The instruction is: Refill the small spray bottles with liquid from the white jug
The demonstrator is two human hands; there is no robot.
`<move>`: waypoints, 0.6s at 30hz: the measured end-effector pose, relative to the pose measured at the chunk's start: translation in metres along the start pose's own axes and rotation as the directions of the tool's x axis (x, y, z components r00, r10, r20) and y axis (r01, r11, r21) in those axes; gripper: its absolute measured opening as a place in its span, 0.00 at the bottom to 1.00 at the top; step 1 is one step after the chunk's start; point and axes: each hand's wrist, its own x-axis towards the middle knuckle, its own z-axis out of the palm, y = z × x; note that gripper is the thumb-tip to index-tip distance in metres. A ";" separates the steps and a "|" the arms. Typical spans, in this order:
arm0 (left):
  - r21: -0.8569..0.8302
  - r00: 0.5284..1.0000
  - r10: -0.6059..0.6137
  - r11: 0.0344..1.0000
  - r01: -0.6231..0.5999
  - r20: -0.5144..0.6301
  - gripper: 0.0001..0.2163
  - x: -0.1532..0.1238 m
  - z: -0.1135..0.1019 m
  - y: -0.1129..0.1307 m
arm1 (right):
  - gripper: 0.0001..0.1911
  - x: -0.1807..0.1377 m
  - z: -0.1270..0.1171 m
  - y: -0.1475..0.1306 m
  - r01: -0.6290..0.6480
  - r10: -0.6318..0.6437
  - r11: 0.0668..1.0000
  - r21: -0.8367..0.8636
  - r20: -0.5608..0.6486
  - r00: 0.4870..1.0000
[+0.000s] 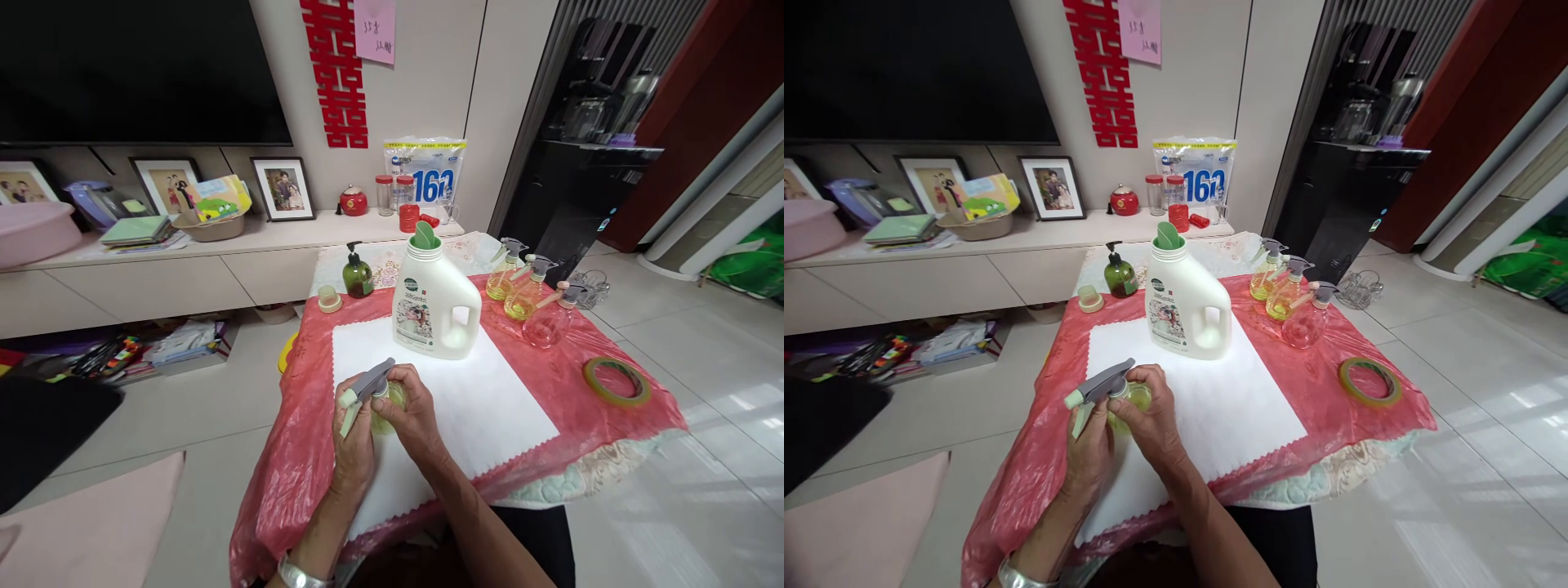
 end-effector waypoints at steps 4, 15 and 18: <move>-0.034 0.999 -0.045 0.998 0.046 0.017 0.15 0.000 0.004 -0.005 | 0.22 0.001 -0.005 -0.012 -0.010 0.011 1.000 -0.009 0.095 0.995; -0.012 0.998 -0.005 1.000 0.005 -0.060 0.14 0.002 0.005 -0.013 | 0.21 0.004 -0.004 -0.004 0.009 -0.008 1.000 -0.009 0.077 0.997; -0.010 0.999 -0.015 1.000 0.014 -0.038 0.13 0.001 0.002 -0.009 | 0.19 0.002 -0.001 0.000 0.000 0.001 1.000 -0.022 0.030 1.000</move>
